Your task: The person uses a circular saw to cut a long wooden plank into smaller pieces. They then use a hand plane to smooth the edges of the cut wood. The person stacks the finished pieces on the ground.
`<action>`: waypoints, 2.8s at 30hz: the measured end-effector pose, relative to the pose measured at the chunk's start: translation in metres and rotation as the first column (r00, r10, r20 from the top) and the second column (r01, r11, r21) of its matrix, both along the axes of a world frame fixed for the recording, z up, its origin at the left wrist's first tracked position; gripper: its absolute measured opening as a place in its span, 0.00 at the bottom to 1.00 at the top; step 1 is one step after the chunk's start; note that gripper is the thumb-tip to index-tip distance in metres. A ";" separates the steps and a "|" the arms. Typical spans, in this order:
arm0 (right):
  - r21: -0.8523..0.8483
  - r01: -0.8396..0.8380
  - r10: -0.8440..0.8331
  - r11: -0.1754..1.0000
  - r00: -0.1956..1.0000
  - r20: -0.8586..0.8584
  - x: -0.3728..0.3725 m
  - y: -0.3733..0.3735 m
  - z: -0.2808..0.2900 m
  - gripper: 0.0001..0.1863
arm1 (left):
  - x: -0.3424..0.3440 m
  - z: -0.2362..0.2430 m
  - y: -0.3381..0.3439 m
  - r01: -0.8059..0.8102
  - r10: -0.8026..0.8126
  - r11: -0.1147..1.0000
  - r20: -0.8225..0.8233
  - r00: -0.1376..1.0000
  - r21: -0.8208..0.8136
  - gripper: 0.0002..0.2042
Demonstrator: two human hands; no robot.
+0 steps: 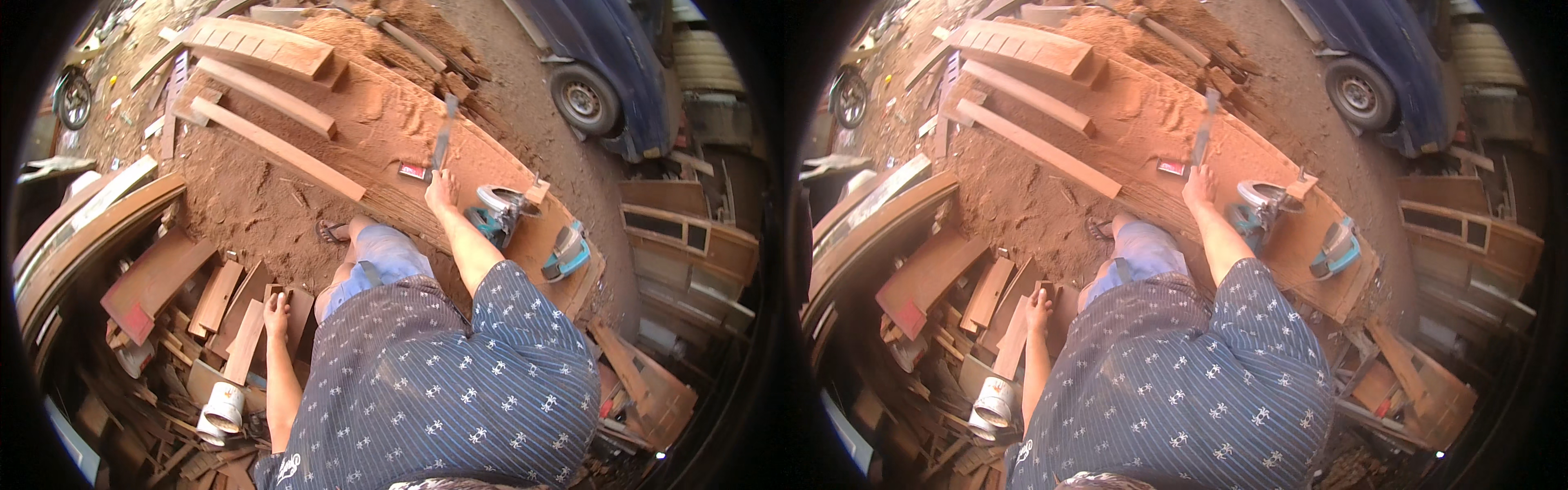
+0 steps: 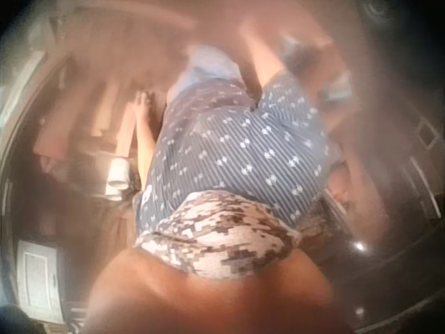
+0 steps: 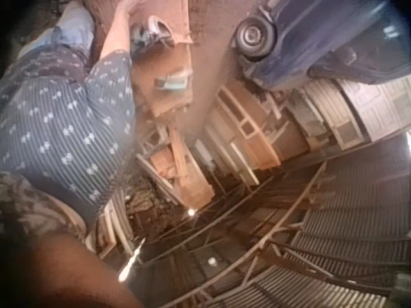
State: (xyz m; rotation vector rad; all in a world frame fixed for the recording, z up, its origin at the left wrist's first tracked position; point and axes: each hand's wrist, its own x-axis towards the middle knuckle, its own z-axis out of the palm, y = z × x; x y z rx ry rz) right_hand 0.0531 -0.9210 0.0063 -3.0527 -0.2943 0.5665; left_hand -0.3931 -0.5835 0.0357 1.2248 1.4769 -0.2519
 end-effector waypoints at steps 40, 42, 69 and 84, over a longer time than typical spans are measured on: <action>-0.275 0.243 -0.331 0.930 0.880 -0.341 -0.101 -0.612 0.251 0.27 | 0.112 -0.043 -0.236 0.313 -0.310 0.950 0.117 0.944 -0.011 0.33; -0.389 0.180 -0.340 0.904 0.854 -0.395 -0.126 -0.660 0.175 0.24 | 0.131 -0.018 -0.245 0.327 -0.332 0.943 0.133 0.934 0.055 0.32; 0.751 0.658 -0.750 0.057 0.524 -0.403 -0.058 -0.603 0.047 0.28 | 0.117 0.030 -0.317 0.401 -0.410 0.908 0.054 0.911 0.121 0.32; 0.728 0.653 -0.321 0.210 0.749 -0.579 -0.035 -0.363 0.157 0.15 | 0.252 0.089 -0.264 0.457 -0.606 0.735 0.182 0.774 0.501 0.27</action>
